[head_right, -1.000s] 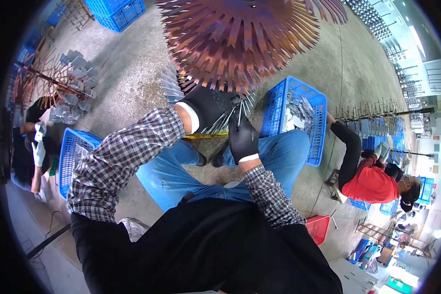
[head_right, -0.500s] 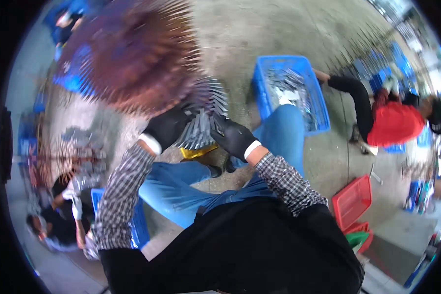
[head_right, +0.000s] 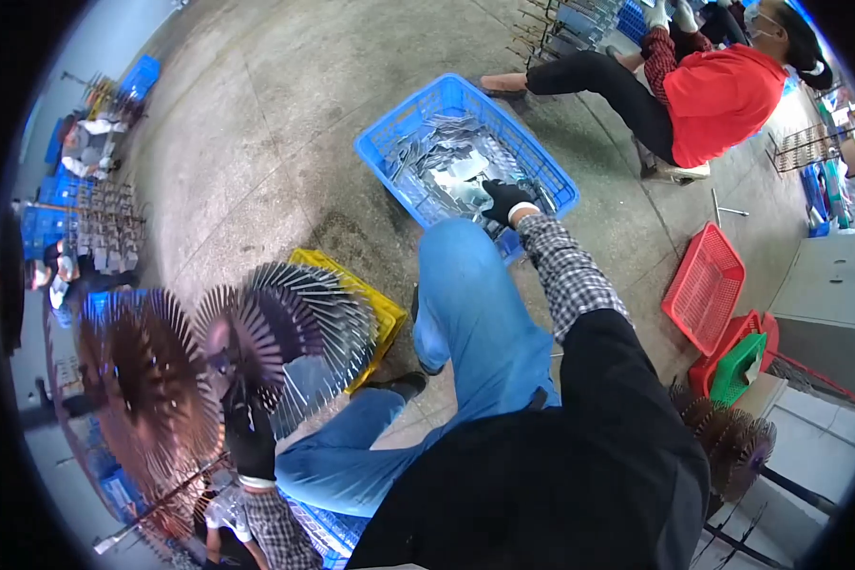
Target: Hanging small metal parts onto a circular processing rack for plating or coating.
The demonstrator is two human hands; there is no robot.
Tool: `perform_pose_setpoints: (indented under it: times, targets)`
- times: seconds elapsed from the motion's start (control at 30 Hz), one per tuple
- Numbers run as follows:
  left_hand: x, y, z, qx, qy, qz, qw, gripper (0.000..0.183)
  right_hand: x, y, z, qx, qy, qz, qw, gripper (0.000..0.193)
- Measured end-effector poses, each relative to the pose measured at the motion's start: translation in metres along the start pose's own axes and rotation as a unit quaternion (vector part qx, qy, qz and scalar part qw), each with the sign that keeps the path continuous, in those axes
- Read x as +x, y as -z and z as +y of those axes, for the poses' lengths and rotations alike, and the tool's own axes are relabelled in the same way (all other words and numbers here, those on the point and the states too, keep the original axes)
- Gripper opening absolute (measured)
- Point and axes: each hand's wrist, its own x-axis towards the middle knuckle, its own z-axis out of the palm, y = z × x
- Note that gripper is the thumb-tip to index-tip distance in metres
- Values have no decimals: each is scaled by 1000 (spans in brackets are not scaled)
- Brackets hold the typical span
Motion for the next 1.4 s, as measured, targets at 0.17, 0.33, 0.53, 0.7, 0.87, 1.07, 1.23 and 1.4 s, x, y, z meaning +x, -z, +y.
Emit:
perform_pose_setpoints:
  times: [0.17, 0.33, 0.53, 0.7, 0.87, 1.07, 1.23, 1.4]
  targets:
    - [16, 9, 32, -16, 26, -14, 999, 46, 56, -56, -25, 73, 90, 75, 990, 97]
    - [-8, -42, -13, 79, 84, -46, 992, 54, 69, -59, -35, -21, 94, 8, 995, 124]
    - [18, -15, 22, 106, 19, -16, 994, 50, 86, -77, -65, 33, -5, -27, 999, 118]
    - [8, -16, 15, 199, 19, 8, 980, 48, 106, -92, -32, 141, -34, -19, 989, 64]
    - [4, -35, 6, 214, 47, 15, 976, 47, 106, -120, -43, 84, 8, -11, 996, 53]
    - [-2, -24, 11, 241, 40, -10, 970, 49, 91, -118, -46, 132, -17, 18, 991, 47]
    - [21, -8, 29, 163, 86, -39, 982, 52, 74, -78, -22, 268, -83, -14, 960, 46]
    - [-21, -51, -6, 272, -16, -35, 961, 54, 42, -63, -5, 223, -51, 60, 972, 54]
